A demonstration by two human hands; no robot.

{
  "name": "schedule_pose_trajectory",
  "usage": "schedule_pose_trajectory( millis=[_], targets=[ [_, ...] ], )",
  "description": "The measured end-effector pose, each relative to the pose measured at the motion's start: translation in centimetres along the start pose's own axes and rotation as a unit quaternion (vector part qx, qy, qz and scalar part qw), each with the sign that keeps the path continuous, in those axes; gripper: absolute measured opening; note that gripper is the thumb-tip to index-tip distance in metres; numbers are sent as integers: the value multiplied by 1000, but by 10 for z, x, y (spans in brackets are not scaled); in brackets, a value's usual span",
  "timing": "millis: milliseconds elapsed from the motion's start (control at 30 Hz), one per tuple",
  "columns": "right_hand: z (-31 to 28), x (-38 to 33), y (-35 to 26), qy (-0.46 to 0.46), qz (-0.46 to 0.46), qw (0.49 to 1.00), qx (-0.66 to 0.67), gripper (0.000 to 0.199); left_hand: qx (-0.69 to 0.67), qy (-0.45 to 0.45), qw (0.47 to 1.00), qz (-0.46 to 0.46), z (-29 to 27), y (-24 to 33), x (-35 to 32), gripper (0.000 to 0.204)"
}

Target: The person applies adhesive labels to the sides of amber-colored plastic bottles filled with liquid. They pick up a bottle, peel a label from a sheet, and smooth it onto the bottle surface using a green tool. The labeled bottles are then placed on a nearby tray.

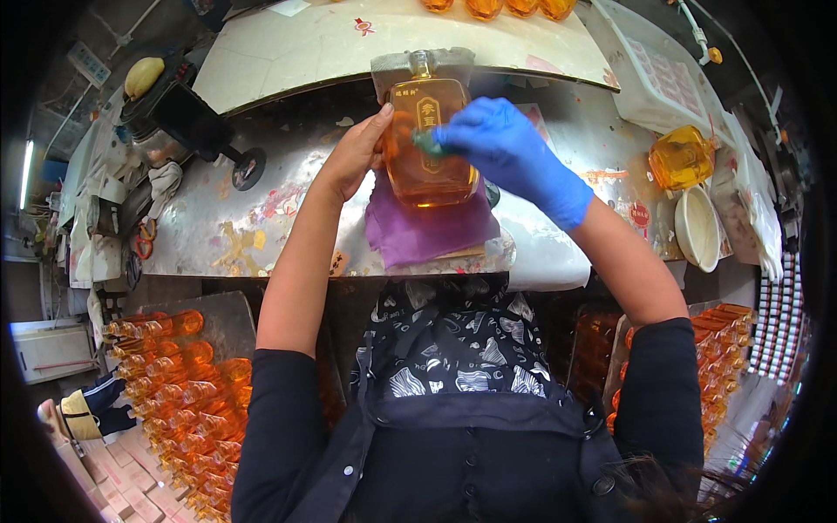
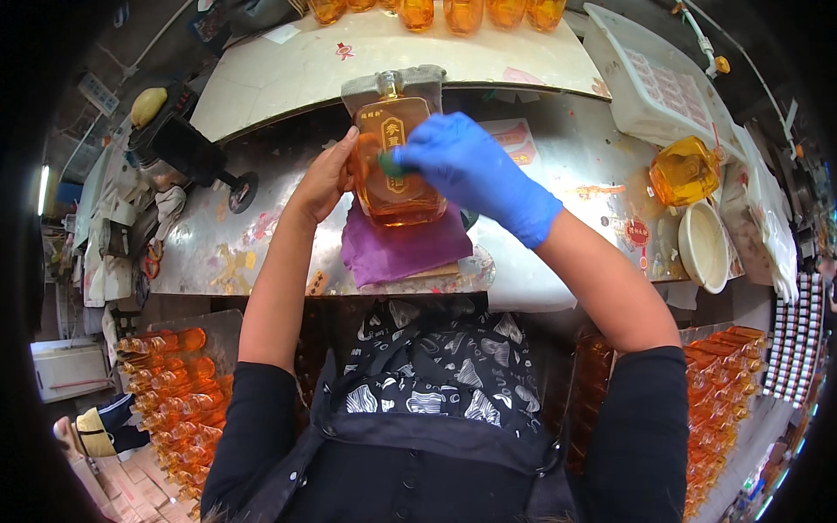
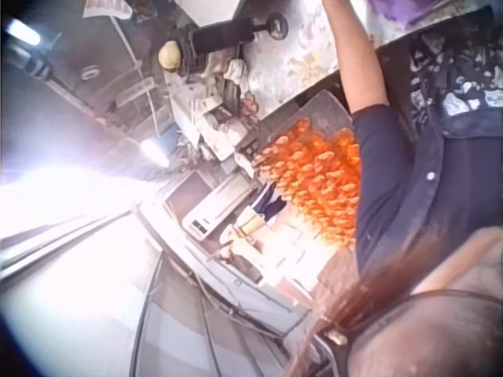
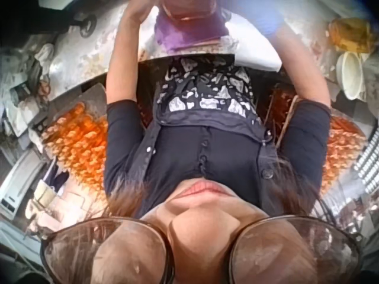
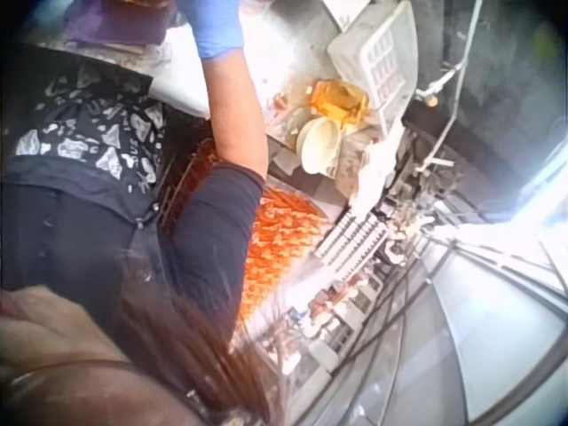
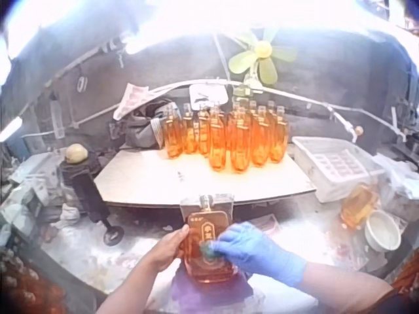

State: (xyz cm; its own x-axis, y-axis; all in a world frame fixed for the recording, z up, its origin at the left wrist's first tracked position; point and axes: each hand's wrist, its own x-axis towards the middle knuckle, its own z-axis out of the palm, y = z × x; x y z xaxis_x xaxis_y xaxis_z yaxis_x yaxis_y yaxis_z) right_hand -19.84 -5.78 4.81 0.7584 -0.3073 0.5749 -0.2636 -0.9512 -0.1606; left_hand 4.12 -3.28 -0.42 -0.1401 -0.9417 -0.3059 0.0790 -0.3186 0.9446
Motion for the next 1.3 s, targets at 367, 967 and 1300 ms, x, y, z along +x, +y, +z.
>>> schedule_pose_trajectory(
  millis=[367,967,1300],
  targets=[
    [-8,36,41,156,247,929,227,16,78,-5,997,24,3,7,5,39],
    [-8,-81,-23,273,475,755,360,18,440,570,637,275,-151,173,161,50],
    [9,-91,-23,265,478,756,359,23,302,523,760,240,-119,159,186,71]
  ],
)
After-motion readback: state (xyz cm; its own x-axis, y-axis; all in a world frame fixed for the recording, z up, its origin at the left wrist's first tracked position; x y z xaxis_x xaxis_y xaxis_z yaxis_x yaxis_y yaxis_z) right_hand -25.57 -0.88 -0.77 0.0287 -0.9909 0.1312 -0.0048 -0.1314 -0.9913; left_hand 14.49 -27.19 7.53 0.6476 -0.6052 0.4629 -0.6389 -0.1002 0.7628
